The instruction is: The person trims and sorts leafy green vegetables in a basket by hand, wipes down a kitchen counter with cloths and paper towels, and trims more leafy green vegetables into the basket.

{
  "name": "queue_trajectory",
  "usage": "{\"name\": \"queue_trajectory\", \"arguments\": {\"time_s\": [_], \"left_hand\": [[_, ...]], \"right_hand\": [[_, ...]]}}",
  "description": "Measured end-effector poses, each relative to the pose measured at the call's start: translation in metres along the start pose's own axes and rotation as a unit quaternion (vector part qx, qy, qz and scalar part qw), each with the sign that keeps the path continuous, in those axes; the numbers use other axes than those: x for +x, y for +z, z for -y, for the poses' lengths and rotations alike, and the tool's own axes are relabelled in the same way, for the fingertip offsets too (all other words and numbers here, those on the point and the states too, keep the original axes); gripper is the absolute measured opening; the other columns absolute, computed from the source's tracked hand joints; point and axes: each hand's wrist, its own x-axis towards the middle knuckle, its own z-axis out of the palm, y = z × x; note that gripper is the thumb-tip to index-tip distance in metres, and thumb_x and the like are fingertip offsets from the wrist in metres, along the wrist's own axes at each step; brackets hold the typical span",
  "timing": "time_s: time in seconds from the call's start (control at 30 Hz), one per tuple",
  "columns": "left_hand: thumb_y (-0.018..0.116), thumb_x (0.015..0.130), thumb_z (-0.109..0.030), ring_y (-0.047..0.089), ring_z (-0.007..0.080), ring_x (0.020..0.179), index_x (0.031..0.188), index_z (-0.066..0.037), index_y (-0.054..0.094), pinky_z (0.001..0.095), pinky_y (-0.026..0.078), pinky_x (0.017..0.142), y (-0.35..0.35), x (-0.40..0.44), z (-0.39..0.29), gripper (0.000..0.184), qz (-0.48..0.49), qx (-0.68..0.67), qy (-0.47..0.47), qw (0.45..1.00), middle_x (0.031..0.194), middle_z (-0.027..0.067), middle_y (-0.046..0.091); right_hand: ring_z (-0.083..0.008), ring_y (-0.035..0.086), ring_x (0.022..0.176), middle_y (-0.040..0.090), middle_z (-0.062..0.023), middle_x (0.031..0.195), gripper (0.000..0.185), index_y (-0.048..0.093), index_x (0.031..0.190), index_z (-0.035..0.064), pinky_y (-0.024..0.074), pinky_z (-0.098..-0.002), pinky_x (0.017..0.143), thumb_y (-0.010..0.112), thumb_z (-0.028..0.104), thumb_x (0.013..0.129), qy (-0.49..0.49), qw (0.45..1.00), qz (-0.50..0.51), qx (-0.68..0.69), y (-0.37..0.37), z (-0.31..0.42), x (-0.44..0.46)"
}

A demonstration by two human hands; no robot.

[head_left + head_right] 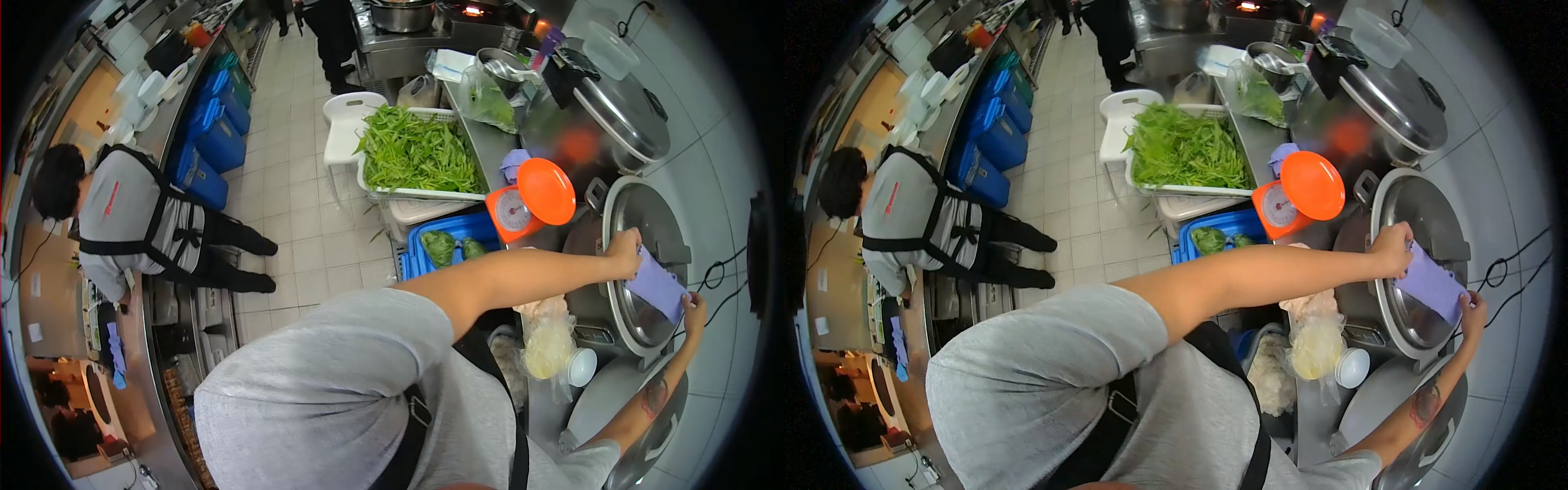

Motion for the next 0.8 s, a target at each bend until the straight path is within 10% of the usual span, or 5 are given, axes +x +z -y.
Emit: {"name": "queue_trajectory", "arguments": {"time_s": [0.2, 0.4, 0.6, 0.8], "left_hand": [[0.062, 0.074, -0.009, 0.060, 0.0220, 0.066, 0.084, -0.002, 0.056, 0.0333, 0.047, 0.058, -0.158, -0.063, 0.033, 0.013, 0.046, 0.154, 0.217, 0.963, 0.067, 0.0106, 0.059], [0.063, 0.077, -0.022, 0.063, 0.0287, 0.079, 0.087, -0.002, 0.061, 0.0382, 0.050, 0.068, -0.375, -0.243, 0.144, 0.022, 0.069, 0.404, -0.091, 0.907, 0.084, 0.0155, 0.064], [0.064, 0.071, -0.022, 0.063, 0.0353, 0.084, 0.085, -0.003, 0.065, 0.0431, 0.050, 0.075, -0.547, -0.424, 0.170, 0.023, -0.135, 0.406, -0.328, 0.842, 0.087, 0.0204, 0.066], [0.067, 0.074, -0.025, 0.060, 0.0341, 0.096, 0.104, -0.004, 0.059, 0.0451, 0.049, 0.080, -0.650, -0.441, 0.126, 0.038, 0.052, 0.619, -0.357, 0.698, 0.101, 0.0184, 0.062]], "right_hand": [[-0.0361, 0.052, 0.109, 0.054, -0.0220, 0.119, 0.053, 0.054, 0.123, 0.0058, 0.0407, -0.0402, 0.093, 0.069, 0.031, 0.078, 0.063, 0.981, -0.092, -0.155, -0.026, 0.050, -0.005], [-0.0313, 0.053, 0.110, 0.053, -0.0168, 0.123, 0.046, 0.054, 0.125, 0.0086, 0.0419, -0.0385, 0.093, 0.063, 0.030, 0.086, -0.021, 0.985, -0.155, 0.068, -0.045, 0.197, -0.069], [-0.0244, 0.052, 0.112, 0.052, -0.0101, 0.127, 0.039, 0.055, 0.124, 0.0076, 0.0415, -0.0353, 0.093, 0.061, 0.022, 0.088, -0.066, 0.951, -0.186, 0.240, -0.038, 0.397, -0.113], [-0.0213, 0.051, 0.115, 0.052, -0.0084, 0.126, 0.037, 0.055, 0.121, 0.0062, 0.0415, -0.0329, 0.094, 0.062, 0.010, 0.085, -0.109, 0.916, -0.136, 0.361, -0.005, 0.581, -0.142]]}}
